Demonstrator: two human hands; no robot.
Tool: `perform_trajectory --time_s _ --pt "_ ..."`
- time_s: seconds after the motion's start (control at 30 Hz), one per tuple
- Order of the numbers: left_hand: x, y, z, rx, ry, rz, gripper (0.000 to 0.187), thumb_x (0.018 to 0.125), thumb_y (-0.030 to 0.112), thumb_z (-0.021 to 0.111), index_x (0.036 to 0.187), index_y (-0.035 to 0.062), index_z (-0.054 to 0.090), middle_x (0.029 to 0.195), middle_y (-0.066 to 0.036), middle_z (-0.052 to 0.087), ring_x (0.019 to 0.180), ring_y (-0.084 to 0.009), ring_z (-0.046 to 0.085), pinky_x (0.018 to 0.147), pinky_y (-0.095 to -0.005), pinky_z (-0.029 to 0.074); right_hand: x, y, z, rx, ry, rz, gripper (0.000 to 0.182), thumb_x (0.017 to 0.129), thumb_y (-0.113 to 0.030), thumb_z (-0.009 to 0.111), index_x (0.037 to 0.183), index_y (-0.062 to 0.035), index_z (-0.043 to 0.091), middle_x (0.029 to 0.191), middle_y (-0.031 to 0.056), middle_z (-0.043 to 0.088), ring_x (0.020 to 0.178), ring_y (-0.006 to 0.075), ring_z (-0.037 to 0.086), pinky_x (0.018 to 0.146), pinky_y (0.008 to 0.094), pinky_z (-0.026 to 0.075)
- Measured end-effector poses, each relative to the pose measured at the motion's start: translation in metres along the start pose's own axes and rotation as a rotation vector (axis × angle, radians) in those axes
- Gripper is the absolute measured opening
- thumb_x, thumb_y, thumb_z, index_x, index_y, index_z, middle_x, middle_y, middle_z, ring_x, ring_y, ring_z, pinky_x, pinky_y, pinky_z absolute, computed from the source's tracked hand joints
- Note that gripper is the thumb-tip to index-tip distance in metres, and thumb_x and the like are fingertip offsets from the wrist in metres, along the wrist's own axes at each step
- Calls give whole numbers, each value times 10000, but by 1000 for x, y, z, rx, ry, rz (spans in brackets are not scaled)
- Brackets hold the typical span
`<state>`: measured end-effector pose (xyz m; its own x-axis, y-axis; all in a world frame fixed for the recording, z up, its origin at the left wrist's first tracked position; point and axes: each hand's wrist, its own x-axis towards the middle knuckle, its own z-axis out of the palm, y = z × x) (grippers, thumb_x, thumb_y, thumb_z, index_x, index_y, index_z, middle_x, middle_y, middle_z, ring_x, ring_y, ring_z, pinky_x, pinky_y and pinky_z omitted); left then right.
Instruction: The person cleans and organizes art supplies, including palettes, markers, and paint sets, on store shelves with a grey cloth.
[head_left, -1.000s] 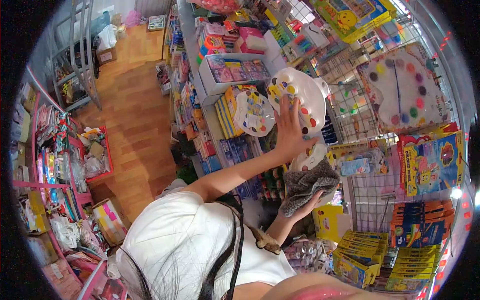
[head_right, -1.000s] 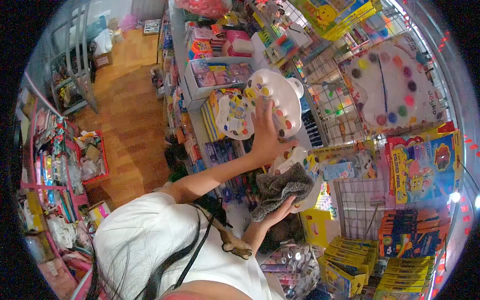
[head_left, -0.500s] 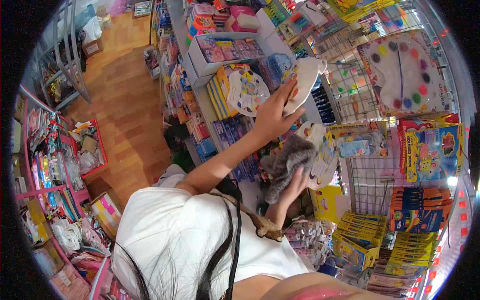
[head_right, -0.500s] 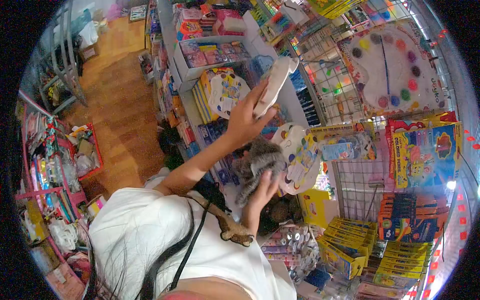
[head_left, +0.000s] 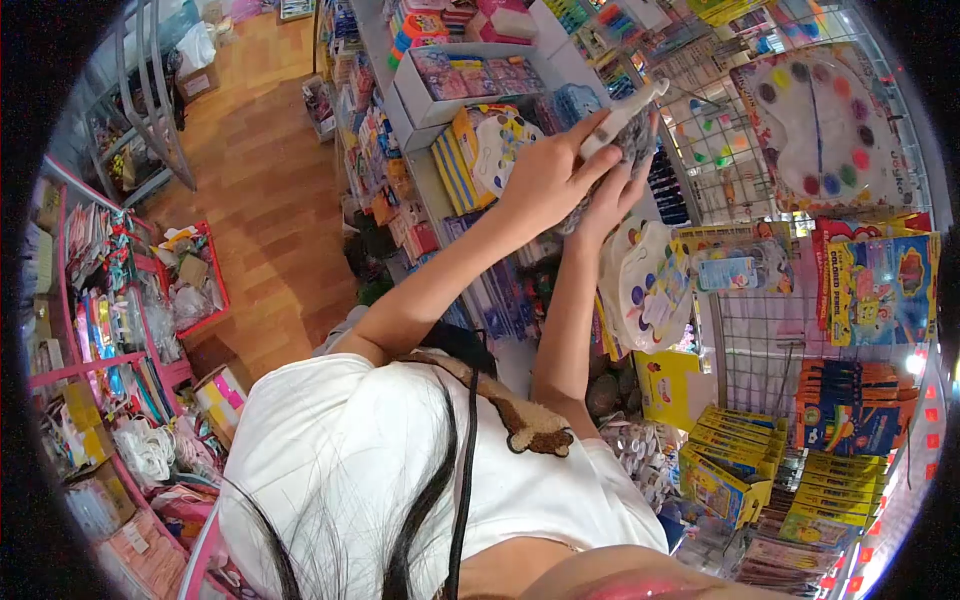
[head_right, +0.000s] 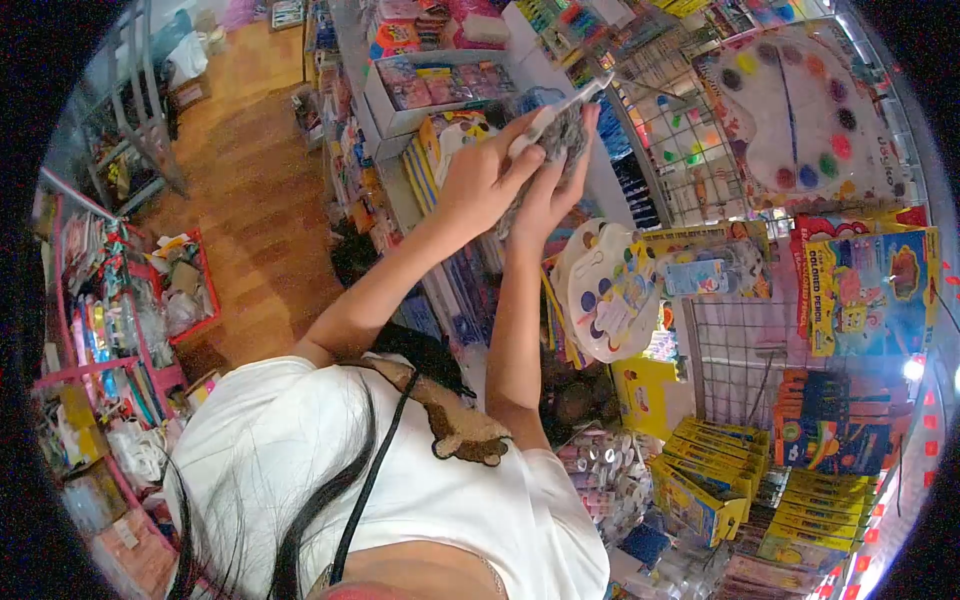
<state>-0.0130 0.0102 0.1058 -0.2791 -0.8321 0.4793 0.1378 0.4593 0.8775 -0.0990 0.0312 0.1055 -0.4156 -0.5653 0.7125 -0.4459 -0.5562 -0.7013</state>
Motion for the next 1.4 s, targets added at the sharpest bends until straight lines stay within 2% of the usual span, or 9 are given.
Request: perform_trajectory --time_s 0.07,0.23,0.33,0.7,0.8,0.9,1.1,1.27,1.4 --pt "2 1 -3 -6 8 18 497 892 427 443 1207 50 512 589 -136 562 491 -228 544 469 -324 389 8 11 0 10 45 45 425 914 -128 376 1301 48 362 1374 153 353 1264 245 334 1029 348 252" --pt "3 5 -5 31 -19 23 531 880 444 462 1218 36 497 623 -149 618 516 -263 606 485 -337 466 34 29 2 223 234 335 256 904 -168 406 1093 -9 473 911 88 565 745 177 570 645 308 477" --pt "-4 -1 8 88 84 78 463 888 424 449 1219 110 521 546 -126 559 481 -242 565 475 -350 416 44 67 -17 384 245 570 302 891 -229 433 1106 -19 462 910 99 566 771 193 575 643 327 479" --pt "-9 11 4 -54 7 -121 528 869 450 485 1201 40 520 624 -123 604 545 -208 593 512 -320 434 10 2 1 16 184 218 330 901 -168 376 1154 12 487 996 99 570 857 185 559 740 305 453" --pt "-12 11 9 -47 15 -92 518 872 440 485 1204 44 516 655 -123 605 541 -194 575 514 -318 420 35 24 -9 70 160 289 243 890 -202 400 971 -11 526 855 55 551 752 144 535 656 289 440" --pt "-17 8 16 -1 14 -79 507 874 440 478 1220 70 502 681 -125 614 556 -211 586 526 -323 429 41 49 -17 386 305 657 249 881 -228 414 957 -20 530 817 51 551 719 152 533 640 288 435" --pt "-19 8 22 65 83 -11 533 872 471 457 1267 113 450 801 -160 643 671 -279 637 595 -347 478 -16 78 -25 293 146 547 306 887 -262 418 1031 -16 532 893 65 559 790 157 550 683 300 443" --pt "-19 19 15 -14 -44 -95 564 872 471 457 1270 72 434 863 -175 642 713 -285 644 615 -364 485 -10 -19 -5 182 192 330 344 894 -245 423 1143 -14 481 960 69 542 820 159 544 696 295 446" --pt "-21 9 24 -54 -3 -52 590 875 476 459 1271 41 426 716 -143 623 612 -251 618 544 -339 450 26 0 -14 201 181 328 301 892 -214 426 1111 -15 483 925 60 546 784 155 549 658 297 451"
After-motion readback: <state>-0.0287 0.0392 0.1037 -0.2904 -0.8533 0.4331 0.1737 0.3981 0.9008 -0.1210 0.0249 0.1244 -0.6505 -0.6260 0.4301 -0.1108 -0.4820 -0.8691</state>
